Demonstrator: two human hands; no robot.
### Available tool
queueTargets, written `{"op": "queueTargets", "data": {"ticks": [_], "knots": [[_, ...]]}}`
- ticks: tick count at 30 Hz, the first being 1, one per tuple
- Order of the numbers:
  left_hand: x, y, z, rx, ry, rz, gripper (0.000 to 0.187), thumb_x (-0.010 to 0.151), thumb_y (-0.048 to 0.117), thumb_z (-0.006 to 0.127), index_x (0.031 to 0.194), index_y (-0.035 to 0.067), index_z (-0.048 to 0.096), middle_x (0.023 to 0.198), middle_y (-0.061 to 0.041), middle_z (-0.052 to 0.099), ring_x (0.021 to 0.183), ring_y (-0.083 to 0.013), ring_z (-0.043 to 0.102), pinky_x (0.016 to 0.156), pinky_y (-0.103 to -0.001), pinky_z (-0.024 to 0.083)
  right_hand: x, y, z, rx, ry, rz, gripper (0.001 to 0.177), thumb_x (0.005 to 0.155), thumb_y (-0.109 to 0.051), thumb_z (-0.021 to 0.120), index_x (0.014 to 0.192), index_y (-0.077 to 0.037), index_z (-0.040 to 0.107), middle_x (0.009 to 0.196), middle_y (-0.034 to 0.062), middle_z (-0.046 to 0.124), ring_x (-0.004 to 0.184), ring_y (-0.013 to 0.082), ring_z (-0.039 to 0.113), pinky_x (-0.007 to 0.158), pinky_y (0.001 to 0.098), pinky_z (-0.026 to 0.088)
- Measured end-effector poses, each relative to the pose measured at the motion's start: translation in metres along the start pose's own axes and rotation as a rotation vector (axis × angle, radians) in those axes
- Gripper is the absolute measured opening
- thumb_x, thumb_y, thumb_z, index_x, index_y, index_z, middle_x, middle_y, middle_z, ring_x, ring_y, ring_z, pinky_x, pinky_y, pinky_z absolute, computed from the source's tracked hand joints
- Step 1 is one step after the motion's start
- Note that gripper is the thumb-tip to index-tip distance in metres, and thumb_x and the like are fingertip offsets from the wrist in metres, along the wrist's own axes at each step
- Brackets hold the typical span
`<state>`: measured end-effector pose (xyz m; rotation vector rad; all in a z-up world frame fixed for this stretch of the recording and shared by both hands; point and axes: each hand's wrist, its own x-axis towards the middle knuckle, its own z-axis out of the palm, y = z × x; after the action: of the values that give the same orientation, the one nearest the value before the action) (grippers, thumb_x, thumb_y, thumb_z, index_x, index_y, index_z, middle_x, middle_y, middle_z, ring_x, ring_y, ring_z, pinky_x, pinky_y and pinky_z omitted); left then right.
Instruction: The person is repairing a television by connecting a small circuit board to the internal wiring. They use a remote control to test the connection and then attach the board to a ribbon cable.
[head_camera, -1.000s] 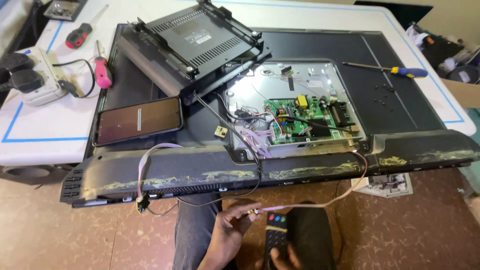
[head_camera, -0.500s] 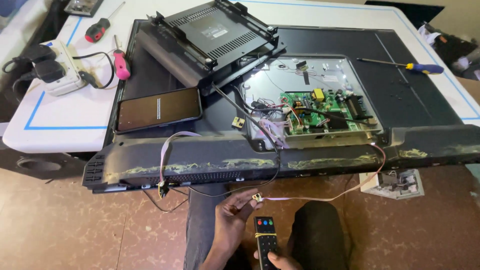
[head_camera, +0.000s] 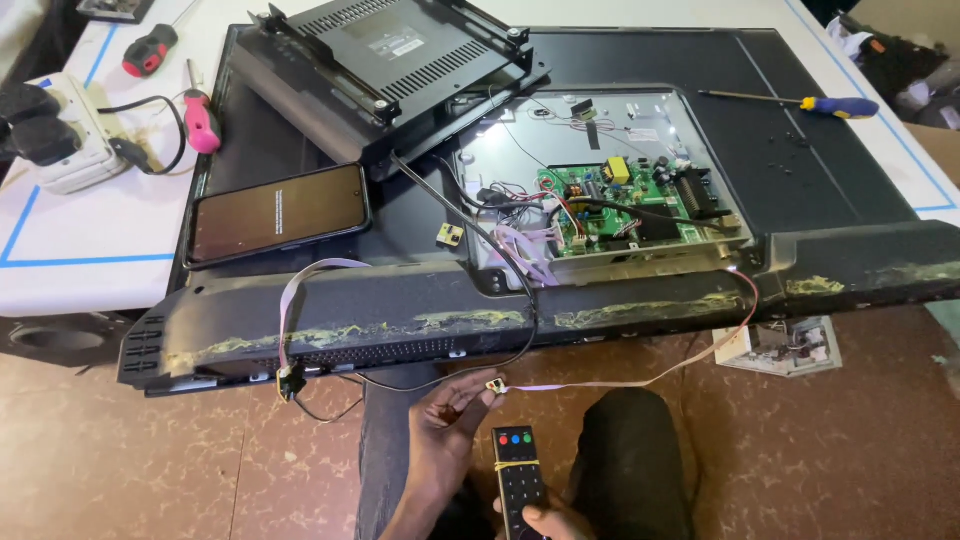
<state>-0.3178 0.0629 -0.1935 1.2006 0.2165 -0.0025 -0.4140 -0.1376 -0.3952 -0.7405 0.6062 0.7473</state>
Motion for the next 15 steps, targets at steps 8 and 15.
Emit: {"op": "queueTargets", "data": {"ticks": [8,15], "knots": [[-0.001,0.005,-0.001,0.017,0.002,0.034,0.027,0.085,0.008,0.076,0.111,-0.002,0.080,0.107,-0.017,0.085,0.094,-0.0240,0.083,0.089,-0.033,0.066,-0.005,-0.002,0.007,-0.010,-0.056,0.073,0.063,0.080,-0.011,0.067,0.140,0.008,0.060,0.099,0.0342,0.068,0.080,0.0418,0.068,0.079,0.0485,0.052],[0.000,0.013,-0.005,0.060,-0.001,0.033,0.027,0.086,0.011,0.075,0.109,-0.002,0.081,0.105,-0.017,0.085,0.093,-0.0238,0.083,0.088,-0.031,0.067,-0.077,-0.030,0.102,-0.044,0.146,0.015,0.062,0.079,0.004,0.060,0.141,0.008,0.066,0.100,0.0377,0.070,0.084,0.0426,0.067,0.089,0.0462,0.051]]}}
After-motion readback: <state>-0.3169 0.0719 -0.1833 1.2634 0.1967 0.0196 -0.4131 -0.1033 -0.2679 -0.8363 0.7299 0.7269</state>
